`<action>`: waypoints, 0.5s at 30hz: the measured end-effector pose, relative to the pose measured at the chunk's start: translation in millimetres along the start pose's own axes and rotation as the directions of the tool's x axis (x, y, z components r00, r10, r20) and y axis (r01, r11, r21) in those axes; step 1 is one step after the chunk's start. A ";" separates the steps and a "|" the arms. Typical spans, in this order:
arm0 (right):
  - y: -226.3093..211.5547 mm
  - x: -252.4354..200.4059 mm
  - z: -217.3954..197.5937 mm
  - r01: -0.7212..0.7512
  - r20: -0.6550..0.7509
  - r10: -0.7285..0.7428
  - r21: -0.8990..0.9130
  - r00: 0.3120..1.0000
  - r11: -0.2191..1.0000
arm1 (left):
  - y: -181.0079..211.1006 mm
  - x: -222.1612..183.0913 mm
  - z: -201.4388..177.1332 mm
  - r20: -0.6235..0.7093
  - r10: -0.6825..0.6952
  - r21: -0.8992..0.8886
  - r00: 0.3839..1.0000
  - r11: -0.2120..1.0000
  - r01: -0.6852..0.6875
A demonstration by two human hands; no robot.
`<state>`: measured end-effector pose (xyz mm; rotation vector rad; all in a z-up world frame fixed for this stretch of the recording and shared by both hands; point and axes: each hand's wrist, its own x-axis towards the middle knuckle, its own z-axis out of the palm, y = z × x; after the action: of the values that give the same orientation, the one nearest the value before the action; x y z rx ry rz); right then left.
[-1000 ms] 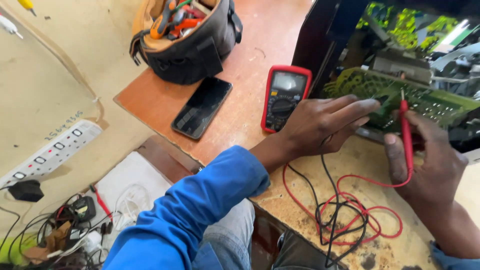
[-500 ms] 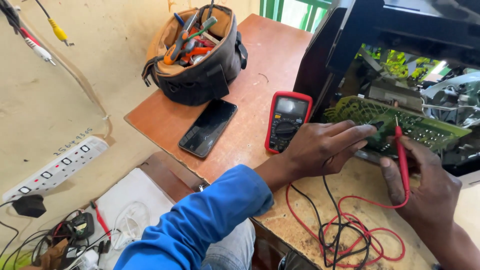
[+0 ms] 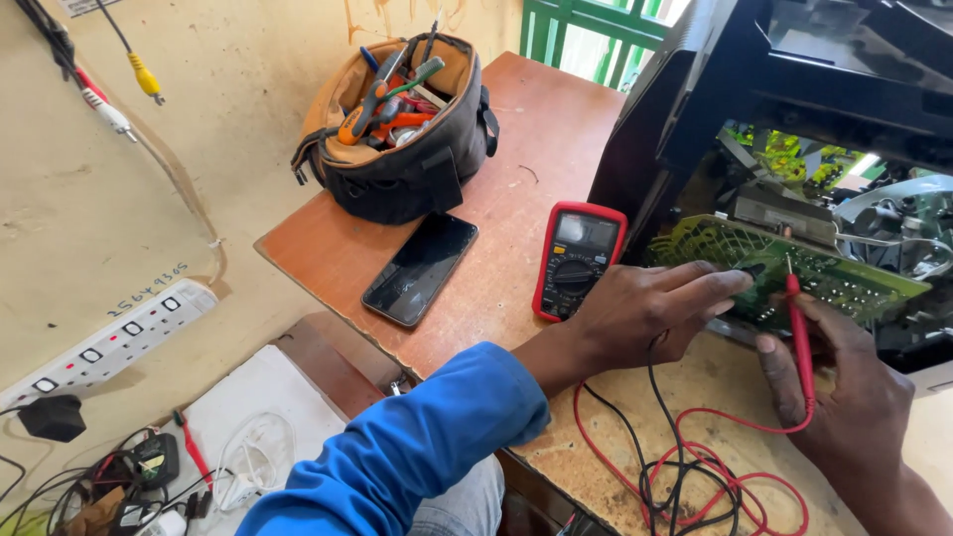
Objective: A person uses a multimeter to diagnose a circuit board inside an electronic device, then handles the casing and uses a screwdriver on a motor component.
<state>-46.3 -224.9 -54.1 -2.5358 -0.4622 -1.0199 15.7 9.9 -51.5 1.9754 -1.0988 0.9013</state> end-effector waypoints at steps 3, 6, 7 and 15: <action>3.8 -3.1 1.6 -0.044 0.022 0.044 -0.005 0.999 0.999 | -1.6 -2.3 2.9 0.005 -0.011 0.012 1.000 1.000 0.011; 1.1 -0.4 -0.5 -0.023 0.033 0.023 -0.008 0.999 1.000 | 1.0 0.7 -1.4 -0.001 0.000 -0.007 1.000 1.000 0.000; 2.9 -1.6 0.6 -0.028 0.036 0.028 -0.007 0.999 1.000 | 0.5 -0.2 -0.6 0.004 -0.003 -0.009 1.000 1.000 0.003; -14.7 13.7 -9.1 -0.240 0.156 0.237 0.005 0.959 0.971 | 1.1 1.2 -2.0 -0.025 0.000 0.028 1.000 1.000 0.001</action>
<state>-48.6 -213.9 -35.1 -2.5823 -0.1999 -0.7293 14.7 10.6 -49.2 1.9816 -1.0771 0.9440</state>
